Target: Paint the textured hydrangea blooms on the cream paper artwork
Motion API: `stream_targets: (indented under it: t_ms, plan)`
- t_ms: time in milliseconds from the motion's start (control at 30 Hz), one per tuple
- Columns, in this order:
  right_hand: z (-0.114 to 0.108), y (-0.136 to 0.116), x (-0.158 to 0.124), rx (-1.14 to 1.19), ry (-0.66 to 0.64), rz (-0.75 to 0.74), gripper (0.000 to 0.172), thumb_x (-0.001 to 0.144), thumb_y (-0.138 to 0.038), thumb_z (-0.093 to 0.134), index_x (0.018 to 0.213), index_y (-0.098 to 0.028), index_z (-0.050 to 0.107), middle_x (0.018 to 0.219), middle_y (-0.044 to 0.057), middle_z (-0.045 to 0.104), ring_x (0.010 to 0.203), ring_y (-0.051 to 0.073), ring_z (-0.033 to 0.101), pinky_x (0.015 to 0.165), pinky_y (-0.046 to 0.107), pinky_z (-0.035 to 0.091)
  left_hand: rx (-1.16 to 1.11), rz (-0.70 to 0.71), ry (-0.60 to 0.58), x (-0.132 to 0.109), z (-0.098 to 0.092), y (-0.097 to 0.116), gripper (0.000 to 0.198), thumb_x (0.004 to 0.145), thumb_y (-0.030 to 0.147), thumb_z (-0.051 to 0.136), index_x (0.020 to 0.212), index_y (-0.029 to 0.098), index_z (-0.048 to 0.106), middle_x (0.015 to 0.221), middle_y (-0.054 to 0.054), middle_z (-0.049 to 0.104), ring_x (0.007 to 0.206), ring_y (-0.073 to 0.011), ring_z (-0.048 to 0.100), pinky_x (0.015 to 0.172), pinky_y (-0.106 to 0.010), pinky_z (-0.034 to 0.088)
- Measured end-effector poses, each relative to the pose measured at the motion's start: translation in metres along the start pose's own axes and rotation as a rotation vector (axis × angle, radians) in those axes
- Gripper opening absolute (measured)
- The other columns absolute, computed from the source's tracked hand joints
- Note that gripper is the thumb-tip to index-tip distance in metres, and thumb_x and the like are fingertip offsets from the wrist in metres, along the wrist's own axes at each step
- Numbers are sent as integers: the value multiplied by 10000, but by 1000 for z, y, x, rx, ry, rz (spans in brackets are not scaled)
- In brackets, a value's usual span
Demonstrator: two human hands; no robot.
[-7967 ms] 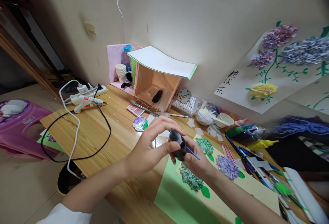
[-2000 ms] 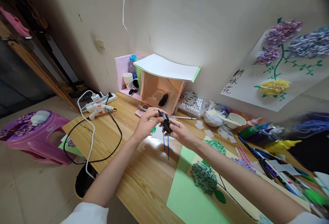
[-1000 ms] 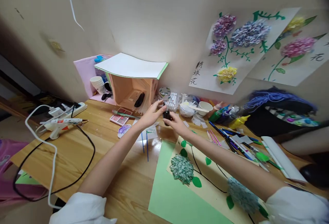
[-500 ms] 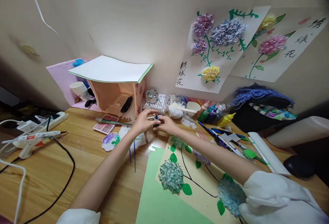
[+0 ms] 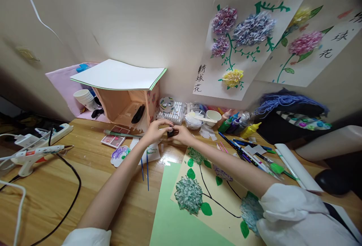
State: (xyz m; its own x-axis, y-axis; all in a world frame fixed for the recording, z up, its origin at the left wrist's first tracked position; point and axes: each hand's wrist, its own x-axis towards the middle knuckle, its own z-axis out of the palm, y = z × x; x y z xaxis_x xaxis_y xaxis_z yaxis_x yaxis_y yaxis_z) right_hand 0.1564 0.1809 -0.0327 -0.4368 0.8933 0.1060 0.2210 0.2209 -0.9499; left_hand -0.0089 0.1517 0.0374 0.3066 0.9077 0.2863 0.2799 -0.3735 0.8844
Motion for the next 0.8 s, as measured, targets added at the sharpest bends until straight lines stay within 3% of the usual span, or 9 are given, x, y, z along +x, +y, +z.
stream_targets:
  t_ms: [300,467,800]
  plan:
    - [2,6,2,-28,-7,-30,346,520,-260,806,836,-162,706,817,11,704,814,210,650,752,328,503,95,-1,147,-2,7,-10,172,677,319,717,769,182,669,885,-64,676,906,-216,610,869,-356,451]
    - [2,2,1,-36,-22,-38,320,541,-255,794,834,-156,712,825,19,712,815,214,653,765,336,507,114,18,105,-6,4,-2,210,713,293,698,903,204,705,946,-66,684,940,-218,611,878,-352,448]
    - [2,12,2,-43,-10,-48,362,542,-244,806,883,-162,715,885,27,716,862,233,661,789,350,513,69,77,123,-1,7,-4,78,716,266,703,724,190,716,870,-77,689,878,-201,632,858,-345,467]
